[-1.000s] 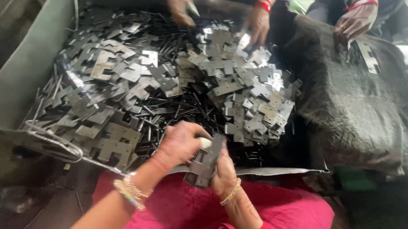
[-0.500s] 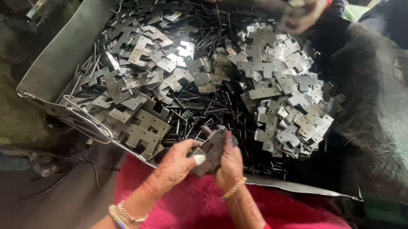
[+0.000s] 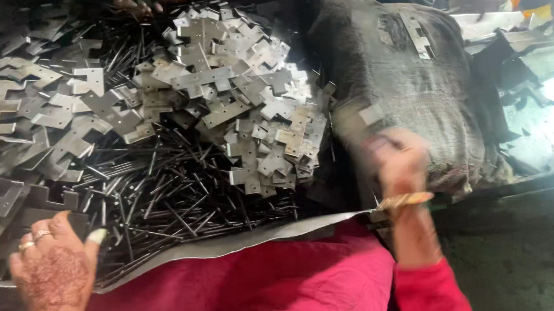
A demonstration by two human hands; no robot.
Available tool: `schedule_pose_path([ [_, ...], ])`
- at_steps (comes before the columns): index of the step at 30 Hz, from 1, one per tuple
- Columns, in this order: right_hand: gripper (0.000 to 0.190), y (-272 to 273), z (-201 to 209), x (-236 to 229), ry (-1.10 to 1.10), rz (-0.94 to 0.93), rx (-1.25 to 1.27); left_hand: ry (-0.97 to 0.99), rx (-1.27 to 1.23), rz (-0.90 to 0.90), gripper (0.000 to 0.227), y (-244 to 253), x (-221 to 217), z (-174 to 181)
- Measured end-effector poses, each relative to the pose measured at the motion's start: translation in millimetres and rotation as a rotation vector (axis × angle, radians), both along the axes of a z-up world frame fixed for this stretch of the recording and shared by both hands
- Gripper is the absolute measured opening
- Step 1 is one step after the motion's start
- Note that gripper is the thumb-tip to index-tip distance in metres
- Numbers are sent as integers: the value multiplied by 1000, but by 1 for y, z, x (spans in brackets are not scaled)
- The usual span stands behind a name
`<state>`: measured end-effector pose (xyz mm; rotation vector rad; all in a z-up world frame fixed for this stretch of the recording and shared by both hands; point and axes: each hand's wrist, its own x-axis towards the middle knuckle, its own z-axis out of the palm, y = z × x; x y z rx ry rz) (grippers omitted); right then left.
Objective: The person inserts metal rods into small metal brackets and places the assembled units onto a nearby surface. The task is performed continuously by hand while seated on the floor.
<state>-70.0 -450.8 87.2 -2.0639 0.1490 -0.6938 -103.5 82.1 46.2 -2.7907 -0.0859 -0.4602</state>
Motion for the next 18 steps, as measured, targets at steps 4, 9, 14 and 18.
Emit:
schedule_pose_path([
  [4, 44, -133, -19, 64, -103, -550, 5, -33, -33, -34, 38, 25, 2, -28],
  [9, 50, -141, -19, 68, 156, -768, -949, -135, -217, -129, 14, 39, 21, 31],
  [14, 22, 103, -19, 17, 194, 290, -531, -25, -763, -333, 20, 3, 5, 103],
  [18, 37, 270, -60, -41, 481, 1161, 445, 595, -1257, -462, 25, -41, -10, 101],
])
